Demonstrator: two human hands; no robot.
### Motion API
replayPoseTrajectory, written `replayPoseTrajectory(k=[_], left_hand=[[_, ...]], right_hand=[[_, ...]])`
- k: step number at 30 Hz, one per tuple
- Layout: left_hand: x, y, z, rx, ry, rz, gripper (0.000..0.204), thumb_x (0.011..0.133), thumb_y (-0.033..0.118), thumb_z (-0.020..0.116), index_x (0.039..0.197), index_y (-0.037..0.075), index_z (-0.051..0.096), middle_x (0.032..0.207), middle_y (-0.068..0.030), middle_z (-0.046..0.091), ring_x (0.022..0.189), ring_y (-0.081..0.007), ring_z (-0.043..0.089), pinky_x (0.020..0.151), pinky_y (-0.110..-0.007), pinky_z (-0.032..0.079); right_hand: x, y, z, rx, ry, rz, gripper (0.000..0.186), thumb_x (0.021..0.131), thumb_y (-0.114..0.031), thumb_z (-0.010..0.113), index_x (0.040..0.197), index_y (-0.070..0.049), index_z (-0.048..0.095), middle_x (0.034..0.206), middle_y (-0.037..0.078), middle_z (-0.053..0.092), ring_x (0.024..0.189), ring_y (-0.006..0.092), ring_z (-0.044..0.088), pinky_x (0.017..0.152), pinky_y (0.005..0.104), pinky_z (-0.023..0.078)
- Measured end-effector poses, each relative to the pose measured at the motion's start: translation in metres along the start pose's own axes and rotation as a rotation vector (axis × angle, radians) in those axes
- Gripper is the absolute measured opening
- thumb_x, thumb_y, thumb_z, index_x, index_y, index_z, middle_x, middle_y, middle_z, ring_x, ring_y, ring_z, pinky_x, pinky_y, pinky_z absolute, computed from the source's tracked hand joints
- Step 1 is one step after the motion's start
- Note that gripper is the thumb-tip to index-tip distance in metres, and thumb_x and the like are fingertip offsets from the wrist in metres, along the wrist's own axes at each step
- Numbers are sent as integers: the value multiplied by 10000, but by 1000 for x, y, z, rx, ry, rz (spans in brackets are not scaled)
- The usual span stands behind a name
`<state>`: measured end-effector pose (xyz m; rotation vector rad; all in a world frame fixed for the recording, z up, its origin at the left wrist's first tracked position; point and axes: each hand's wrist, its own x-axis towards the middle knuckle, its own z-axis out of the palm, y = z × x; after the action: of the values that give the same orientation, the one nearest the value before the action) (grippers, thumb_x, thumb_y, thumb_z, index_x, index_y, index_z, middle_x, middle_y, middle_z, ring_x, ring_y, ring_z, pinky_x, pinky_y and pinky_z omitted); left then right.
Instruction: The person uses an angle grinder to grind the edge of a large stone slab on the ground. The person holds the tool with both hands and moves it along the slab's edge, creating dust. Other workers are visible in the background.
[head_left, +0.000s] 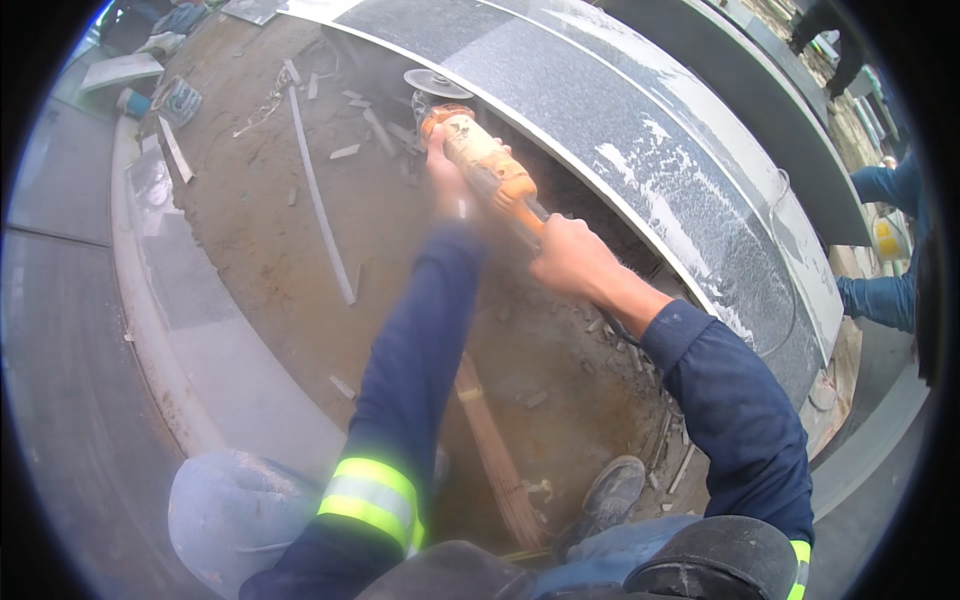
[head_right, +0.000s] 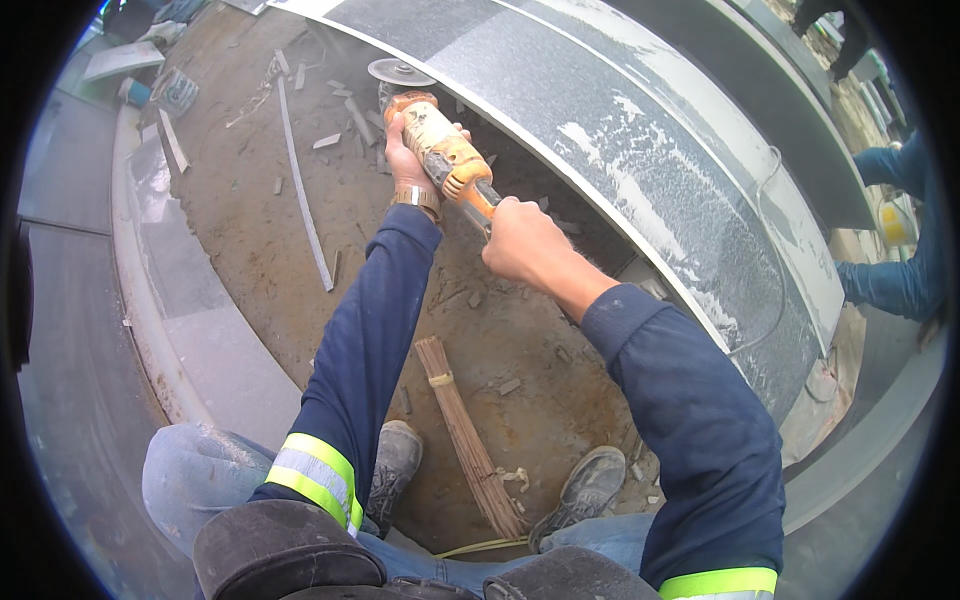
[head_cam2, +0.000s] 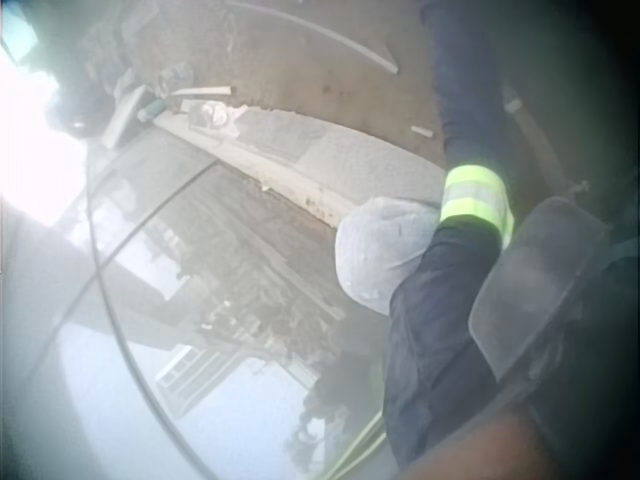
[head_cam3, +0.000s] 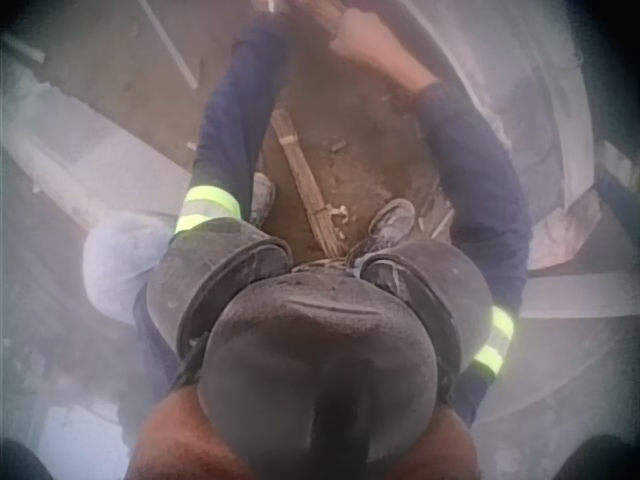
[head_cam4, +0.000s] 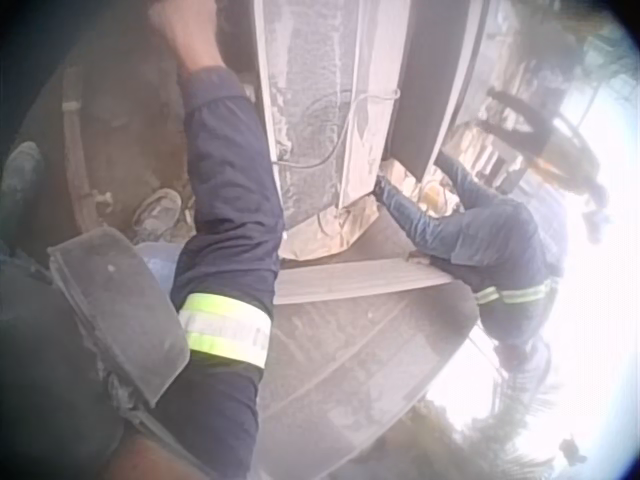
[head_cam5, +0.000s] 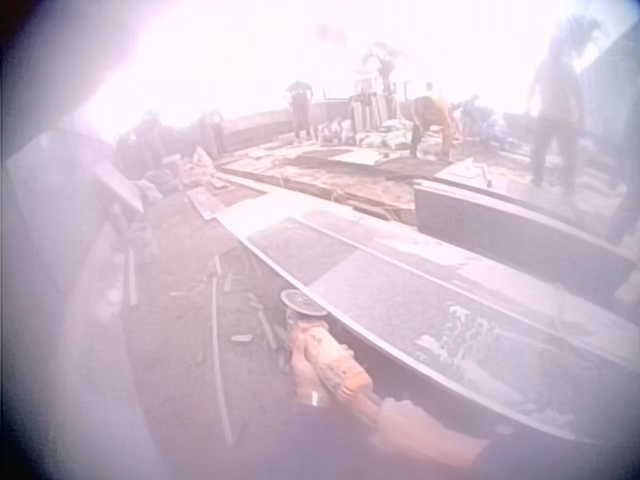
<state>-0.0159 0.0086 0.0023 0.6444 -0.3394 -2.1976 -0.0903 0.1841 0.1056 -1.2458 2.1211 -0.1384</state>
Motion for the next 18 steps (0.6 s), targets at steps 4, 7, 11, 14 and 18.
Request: replayPoseTrajectory(k=[4, 7, 11, 14, 18], left_hand=[[4, 0, 0, -22, -4, -22, 777, 868, 659, 568, 1237, -21, 487, 951, -247, 648, 831, -384, 692, 700, -503, 601], [5, 2, -1, -33, -14, -41, 782, 870, 670, 566, 1238, -16, 489, 954, -249, 651, 837, -386, 696, 704, -510, 603], [1, 3, -1, -31, -51, -75, 794, 871, 683, 569, 1240, -15, 487, 962, -250, 653, 847, -385, 698, 710, -510, 606], [-4, 0, 3, -45, -60, -57, 778, 883, 678, 569, 1245, -6, 487, 972, -245, 655, 856, -382, 699, 717, -505, 609], [-14, -5, 7, -48, -10, -39, 746, 904, 666, 554, 1264, 16, 487, 974, -237, 656, 859, -377, 700, 725, -508, 611]], right_hand=[[5, 0, 1, 19, 4, 5, 383, 834, -94, 656, 1129, 141, 592, 1113, 351, 674, 1060, 445, 689, 904, 474, 571], [5, -1, -1, 6, -4, 7, 381, 829, -92, 658, 1126, 138, 595, 1102, 349, 678, 1058, 445, 690, 903, 474, 571], [4, -1, -2, 10, -8, 13, 381, 820, -96, 666, 1120, 129, 602, 1093, 347, 682, 1051, 446, 692, 903, 475, 568], [1, -1, -3, 21, -12, 13, 381, 814, -97, 667, 1117, 125, 604, 1084, 347, 683, 1044, 448, 693, 902, 475, 567], [-3, 3, -1, 13, 13, 2, 371, 809, -91, 664, 1099, 132, 603, 1061, 350, 684, 1028, 450, 696, 895, 477, 566]])
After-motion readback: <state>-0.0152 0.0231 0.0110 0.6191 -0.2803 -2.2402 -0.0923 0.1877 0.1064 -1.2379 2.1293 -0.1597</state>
